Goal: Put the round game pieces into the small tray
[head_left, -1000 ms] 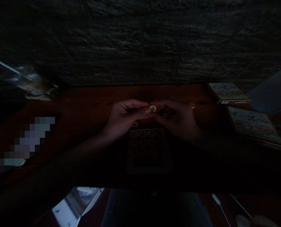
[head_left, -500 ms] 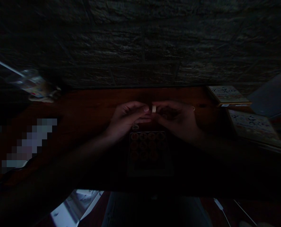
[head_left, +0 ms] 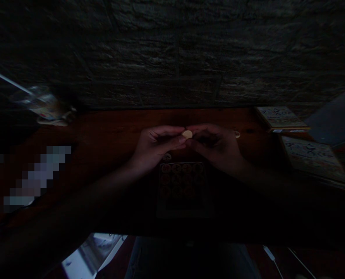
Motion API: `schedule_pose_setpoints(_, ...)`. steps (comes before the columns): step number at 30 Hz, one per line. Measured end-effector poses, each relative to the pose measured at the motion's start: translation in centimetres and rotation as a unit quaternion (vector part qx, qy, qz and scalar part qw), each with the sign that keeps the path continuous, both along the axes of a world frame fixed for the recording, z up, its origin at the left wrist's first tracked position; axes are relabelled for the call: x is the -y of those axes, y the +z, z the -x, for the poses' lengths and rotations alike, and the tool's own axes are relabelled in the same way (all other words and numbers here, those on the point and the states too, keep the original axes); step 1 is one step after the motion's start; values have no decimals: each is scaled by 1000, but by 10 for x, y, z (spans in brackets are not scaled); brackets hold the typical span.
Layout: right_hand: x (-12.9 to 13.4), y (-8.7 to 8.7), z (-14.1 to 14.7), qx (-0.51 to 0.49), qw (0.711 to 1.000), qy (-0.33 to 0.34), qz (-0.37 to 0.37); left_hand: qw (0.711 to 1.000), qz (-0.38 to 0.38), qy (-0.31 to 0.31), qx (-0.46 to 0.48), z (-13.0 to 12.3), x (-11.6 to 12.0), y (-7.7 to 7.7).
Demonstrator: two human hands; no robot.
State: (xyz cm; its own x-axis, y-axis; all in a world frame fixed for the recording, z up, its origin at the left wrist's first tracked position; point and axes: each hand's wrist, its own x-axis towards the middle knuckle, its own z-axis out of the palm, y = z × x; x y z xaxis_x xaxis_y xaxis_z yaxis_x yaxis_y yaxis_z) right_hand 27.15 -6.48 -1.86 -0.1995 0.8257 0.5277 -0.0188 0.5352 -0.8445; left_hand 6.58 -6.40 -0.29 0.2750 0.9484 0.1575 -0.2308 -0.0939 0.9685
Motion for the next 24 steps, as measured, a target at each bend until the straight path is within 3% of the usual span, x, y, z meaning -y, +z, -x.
schedule_pose_setpoints(7,-1,2,1,-34,999,4,38,995,-80,6,-60,1,0,1)
schedule_pose_setpoints(14,0,3,2,-43,996,11,78,1000,-6,1,-4,-1,-1,2)
schedule_pose_setpoints(24,0,5,3,4,993,5,121,999,43,-22,-11,0,0,6)
